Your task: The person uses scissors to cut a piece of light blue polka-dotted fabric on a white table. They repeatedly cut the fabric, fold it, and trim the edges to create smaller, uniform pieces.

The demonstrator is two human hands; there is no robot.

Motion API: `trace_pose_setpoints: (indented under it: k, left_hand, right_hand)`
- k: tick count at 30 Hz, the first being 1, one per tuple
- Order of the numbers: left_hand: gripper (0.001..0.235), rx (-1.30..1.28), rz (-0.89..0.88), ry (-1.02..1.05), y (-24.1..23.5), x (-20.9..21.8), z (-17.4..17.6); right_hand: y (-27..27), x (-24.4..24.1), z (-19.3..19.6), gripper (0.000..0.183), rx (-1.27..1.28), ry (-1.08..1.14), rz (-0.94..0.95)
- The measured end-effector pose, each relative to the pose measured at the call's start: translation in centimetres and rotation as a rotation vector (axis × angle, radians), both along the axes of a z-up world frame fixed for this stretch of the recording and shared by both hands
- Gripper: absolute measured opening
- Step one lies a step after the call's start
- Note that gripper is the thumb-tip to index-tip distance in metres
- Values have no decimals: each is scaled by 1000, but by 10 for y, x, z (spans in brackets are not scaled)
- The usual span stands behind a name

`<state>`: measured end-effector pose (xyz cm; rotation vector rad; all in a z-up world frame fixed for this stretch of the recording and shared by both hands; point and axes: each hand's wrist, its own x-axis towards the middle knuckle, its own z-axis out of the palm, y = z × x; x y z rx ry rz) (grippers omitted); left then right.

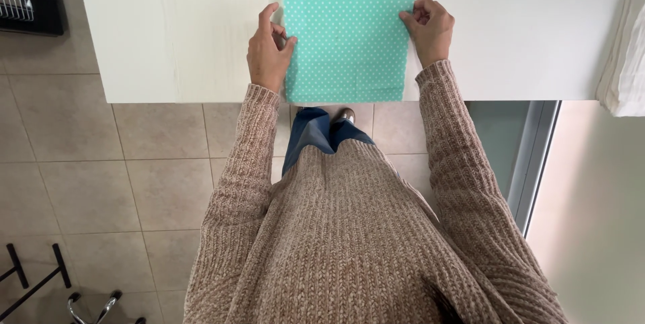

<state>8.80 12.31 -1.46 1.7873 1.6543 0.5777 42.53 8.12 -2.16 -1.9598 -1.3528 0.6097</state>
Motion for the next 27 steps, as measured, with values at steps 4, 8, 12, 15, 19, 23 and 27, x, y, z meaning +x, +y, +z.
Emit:
trace_pose_setpoints:
  k: [4, 8, 12, 15, 19, 23, 27]
  left_hand:
    - [74, 10, -2, -22, -2, 1, 8]
    - [71, -10, 9, -66, -3, 1, 14]
    - [71, -12, 7, -93, -1, -2, 9]
    - [73, 10, 2, -85, -5, -3, 9]
    - [70, 6, 4, -78, -3, -4, 14]
    - [68, 19, 2, -59, -3, -6, 14]
    - [67, 0, -3, -58, -3, -6, 19]
  right_hand:
    - [0, -1, 2, 17, 11, -24, -9]
    - [1, 4, -9, 15, -1, -50, -16]
    - [3, 3, -6, 16, -20, -31, -28]
    - [0, 4, -11, 16, 17, -75, 3]
    - [3, 3, -10, 18, 37, -89, 11]
    - [2, 1, -6, 18, 18, -31, 3]
    - [1, -2, -3, 19, 30, -72, 7]
